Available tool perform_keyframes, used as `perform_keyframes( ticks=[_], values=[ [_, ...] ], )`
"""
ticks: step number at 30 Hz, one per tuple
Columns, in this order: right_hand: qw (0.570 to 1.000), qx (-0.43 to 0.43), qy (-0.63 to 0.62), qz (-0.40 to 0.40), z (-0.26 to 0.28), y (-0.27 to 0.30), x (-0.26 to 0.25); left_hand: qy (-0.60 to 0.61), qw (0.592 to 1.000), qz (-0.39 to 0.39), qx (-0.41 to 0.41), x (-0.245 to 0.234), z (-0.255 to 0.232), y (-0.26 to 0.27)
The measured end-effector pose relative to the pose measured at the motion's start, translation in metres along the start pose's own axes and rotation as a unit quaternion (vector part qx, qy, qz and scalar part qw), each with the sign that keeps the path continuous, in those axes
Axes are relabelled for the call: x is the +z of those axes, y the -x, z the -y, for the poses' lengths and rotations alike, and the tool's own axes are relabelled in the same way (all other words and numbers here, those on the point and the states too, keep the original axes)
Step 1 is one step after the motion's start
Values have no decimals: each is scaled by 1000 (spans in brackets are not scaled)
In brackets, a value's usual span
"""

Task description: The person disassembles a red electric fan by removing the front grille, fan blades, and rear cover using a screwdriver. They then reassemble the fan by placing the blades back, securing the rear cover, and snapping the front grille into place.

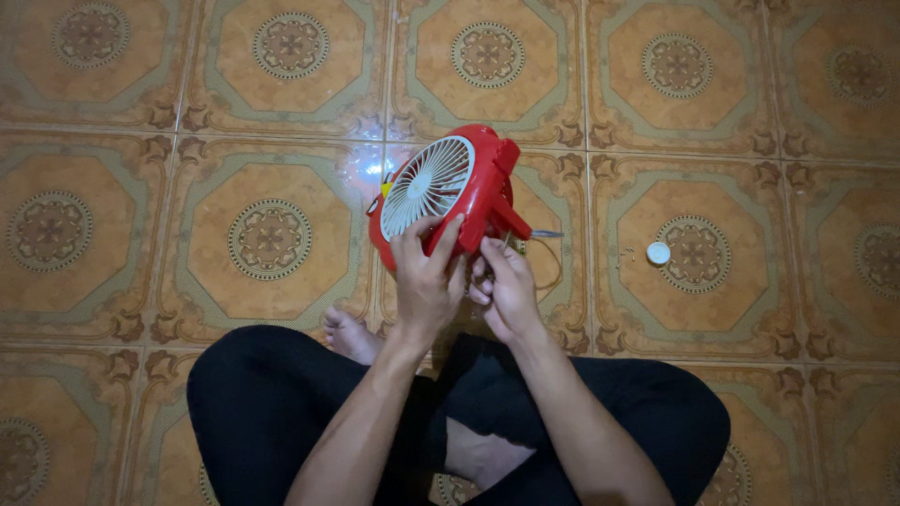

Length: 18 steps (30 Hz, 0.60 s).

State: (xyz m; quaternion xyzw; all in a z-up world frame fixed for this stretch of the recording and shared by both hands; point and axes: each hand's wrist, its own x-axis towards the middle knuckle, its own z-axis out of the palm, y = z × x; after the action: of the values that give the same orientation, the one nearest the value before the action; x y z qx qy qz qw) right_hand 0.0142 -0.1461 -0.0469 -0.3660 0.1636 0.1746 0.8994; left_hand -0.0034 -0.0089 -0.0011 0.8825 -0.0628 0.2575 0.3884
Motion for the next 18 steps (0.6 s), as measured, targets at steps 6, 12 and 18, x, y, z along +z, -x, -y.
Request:
perform_keyframes(
  ticks=[6,12,18],
  values=[
    [1000,7,3,-29,-2,-2,-5,-11,1000,4,12,3,0,1],
    [988,-90,7,-123,2,0,-6,-15,1000,14,16,12,-3,5],
    [965,-161,88,-185,2,-3,-12,-21,999,22,30,31,-3,11]
  ],
)
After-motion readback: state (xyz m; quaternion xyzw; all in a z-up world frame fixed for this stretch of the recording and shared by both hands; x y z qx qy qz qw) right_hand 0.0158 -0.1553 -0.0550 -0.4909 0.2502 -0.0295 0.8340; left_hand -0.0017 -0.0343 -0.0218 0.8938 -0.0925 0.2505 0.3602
